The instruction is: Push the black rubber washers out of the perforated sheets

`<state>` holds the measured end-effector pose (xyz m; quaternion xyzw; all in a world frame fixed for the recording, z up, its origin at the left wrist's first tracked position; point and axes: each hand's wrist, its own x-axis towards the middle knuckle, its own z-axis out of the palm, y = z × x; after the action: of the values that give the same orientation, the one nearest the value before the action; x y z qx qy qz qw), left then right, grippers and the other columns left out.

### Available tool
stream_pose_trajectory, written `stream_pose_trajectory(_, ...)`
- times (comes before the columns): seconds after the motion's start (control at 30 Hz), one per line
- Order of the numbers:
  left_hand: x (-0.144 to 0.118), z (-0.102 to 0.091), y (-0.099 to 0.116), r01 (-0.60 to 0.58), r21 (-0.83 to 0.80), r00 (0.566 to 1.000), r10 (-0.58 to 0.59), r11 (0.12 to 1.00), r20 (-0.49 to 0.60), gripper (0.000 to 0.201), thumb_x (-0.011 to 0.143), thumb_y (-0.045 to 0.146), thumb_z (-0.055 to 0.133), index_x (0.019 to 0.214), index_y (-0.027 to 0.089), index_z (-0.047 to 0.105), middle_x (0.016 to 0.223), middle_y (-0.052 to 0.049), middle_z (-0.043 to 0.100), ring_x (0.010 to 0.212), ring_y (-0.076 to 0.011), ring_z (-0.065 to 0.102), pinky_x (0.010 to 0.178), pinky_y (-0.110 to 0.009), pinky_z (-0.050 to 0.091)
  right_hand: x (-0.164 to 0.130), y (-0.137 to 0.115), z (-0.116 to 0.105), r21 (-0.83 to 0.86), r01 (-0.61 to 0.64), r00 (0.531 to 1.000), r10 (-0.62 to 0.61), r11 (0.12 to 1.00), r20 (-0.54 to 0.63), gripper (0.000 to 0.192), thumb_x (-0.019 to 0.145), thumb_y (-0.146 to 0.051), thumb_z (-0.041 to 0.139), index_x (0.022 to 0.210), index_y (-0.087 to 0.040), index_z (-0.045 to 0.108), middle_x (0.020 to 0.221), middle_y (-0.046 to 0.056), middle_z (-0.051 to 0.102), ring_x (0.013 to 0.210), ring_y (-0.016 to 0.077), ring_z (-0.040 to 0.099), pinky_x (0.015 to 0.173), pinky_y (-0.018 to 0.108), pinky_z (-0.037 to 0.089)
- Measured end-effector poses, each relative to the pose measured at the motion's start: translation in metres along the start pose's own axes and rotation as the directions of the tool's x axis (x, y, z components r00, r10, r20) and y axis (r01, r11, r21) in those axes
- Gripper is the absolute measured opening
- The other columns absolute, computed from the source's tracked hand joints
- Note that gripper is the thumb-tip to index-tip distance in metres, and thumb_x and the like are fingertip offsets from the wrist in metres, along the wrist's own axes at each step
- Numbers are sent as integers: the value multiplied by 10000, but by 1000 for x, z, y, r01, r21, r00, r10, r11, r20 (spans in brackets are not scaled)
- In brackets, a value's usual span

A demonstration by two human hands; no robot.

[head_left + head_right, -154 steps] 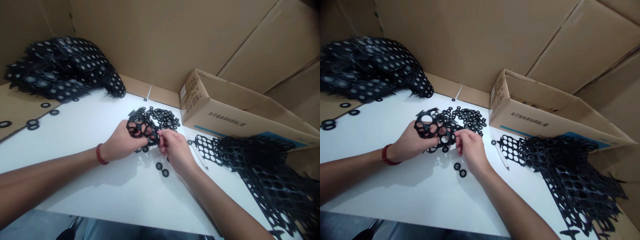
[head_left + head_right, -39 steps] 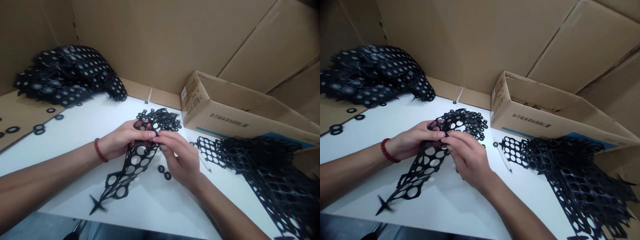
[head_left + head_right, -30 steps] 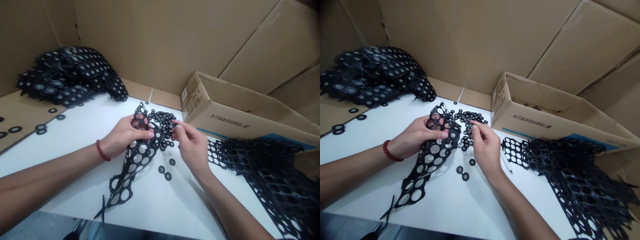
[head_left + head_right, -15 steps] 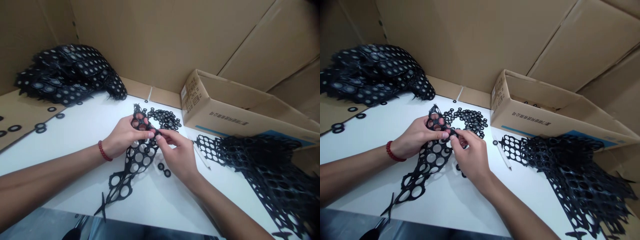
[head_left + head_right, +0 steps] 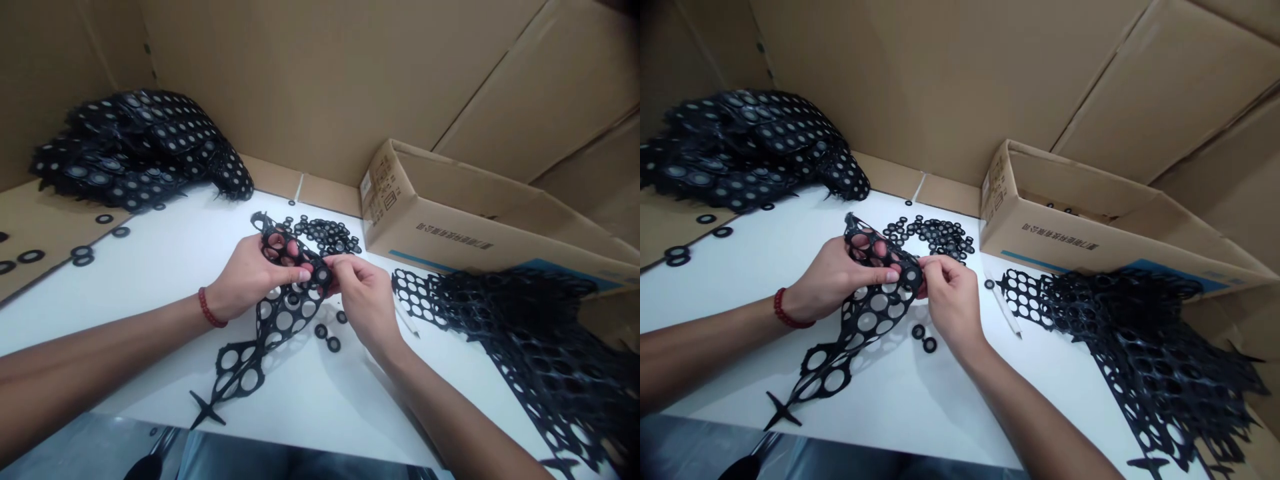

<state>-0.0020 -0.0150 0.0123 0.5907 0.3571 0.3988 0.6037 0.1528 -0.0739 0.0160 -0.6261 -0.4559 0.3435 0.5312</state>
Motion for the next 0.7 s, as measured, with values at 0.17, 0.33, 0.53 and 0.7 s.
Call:
stream_pose_trajectory(0.17, 1, 1, 5, -24, 57, 997, 28, 998, -73, 369, 536, 182, 808, 742, 158, 504, 744, 15, 609, 780, -178, 657, 703, -265, 529, -6, -1, -2, -137, 86, 991, -70, 987, 117, 388, 855, -449, 472, 625, -159, 589, 583, 2, 571, 566, 125, 532, 538, 232, 436)
stream_pose_trajectory(0.33, -2, 5, 6, 42, -6, 996, -43, 999, -76, 409, 506, 173, 825, 732, 163, 484, 747, 21, 607, 773, -175, 665, 716, -259, 532, -10, 3, 0, -364, 198, 977, -152, 910, 151, 296, 851, -427, 486, 683, -191, 547, 590, -20, 504, 542, 112, 431, 501, 229, 343)
stream_pose_trajectory(0.53, -4, 3, 2, 34, 2, 999, -34, 999, 41, 355, 511, 173, 826, 703, 151, 527, 702, 33, 574, 699, -133, 616, 654, -230, 502, -14, -2, 1, -504, 257, 956, -141, 825, 257, 301, 835, -238, 389, 544, -193, 328, 501, -30, 397, 487, 99, 336, 459, 239, 243)
stream_pose_trajectory(0.7, -2, -1, 1, 89, -68, 992, -82, 994, 91, 371, 533, 152, 820, 739, 165, 512, 638, 53, 570, 616, -107, 590, 599, -215, 483, -10, -4, -4, -337, 82, 899, 77, 938, 432, 292, 841, -243, 339, 561, -194, 402, 489, -30, 463, 445, 95, 414, 416, 212, 301)
